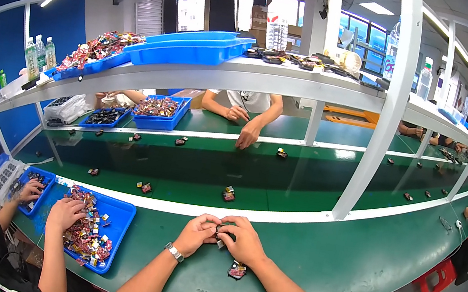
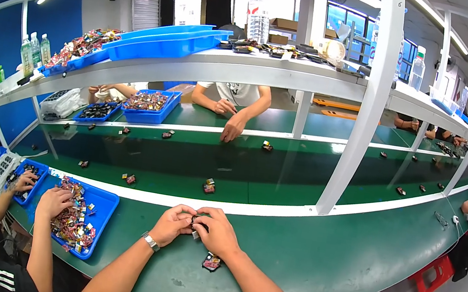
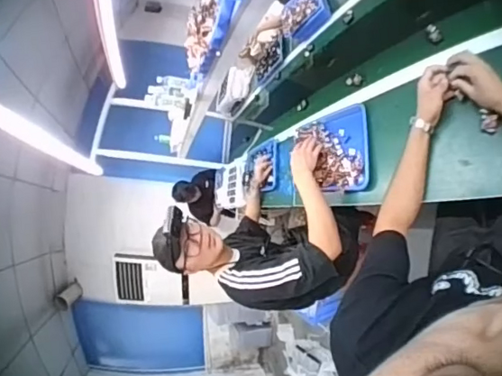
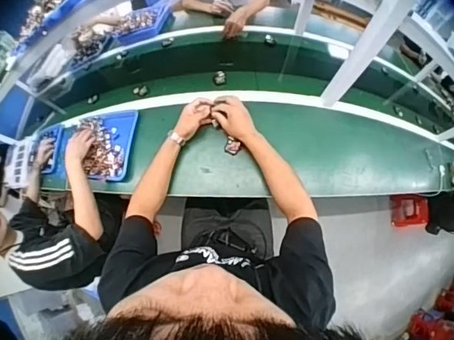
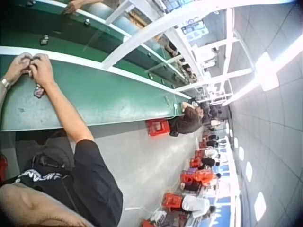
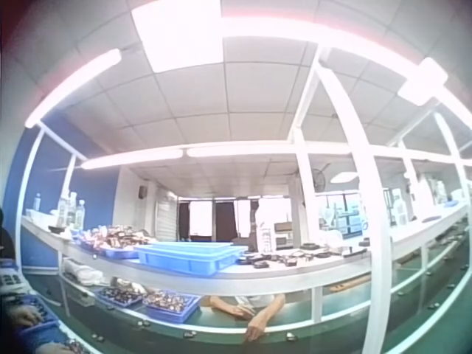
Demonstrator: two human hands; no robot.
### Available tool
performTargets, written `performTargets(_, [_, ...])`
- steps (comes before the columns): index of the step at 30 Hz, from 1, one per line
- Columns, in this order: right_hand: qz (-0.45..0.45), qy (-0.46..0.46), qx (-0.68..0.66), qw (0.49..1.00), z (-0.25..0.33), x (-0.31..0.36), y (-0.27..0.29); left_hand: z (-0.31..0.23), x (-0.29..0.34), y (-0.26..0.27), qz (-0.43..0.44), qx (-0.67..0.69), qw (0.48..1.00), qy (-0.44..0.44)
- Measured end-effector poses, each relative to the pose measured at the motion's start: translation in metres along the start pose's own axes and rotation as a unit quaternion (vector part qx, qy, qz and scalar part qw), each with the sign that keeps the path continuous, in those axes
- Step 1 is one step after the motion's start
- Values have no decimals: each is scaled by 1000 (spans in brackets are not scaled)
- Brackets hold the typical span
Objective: Assembling small mechanical or electronic components on a factory assembly line.
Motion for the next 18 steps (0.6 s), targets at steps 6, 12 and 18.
performTargets(6, [-13,-22,1,1000,0,1,-1,-2,0,0,1,-3,1000,0])
performTargets(12, [-42,-54,-33,997,-9,4,-7,0,0,2,-6,-3,1000,-3])
performTargets(18, [-50,-97,-97,989,-17,4,-9,0,0,3,-20,-1,1000,-14])
Point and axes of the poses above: each hand's wrist, its own x-axis away from the middle knuckle, its own y-axis out of the back of the hand, z = x × y, the point moved 8 cm from there along -x, towards the middle knuckle, and after that the axes turned 5 degrees about -y, right-handed, at the moved point
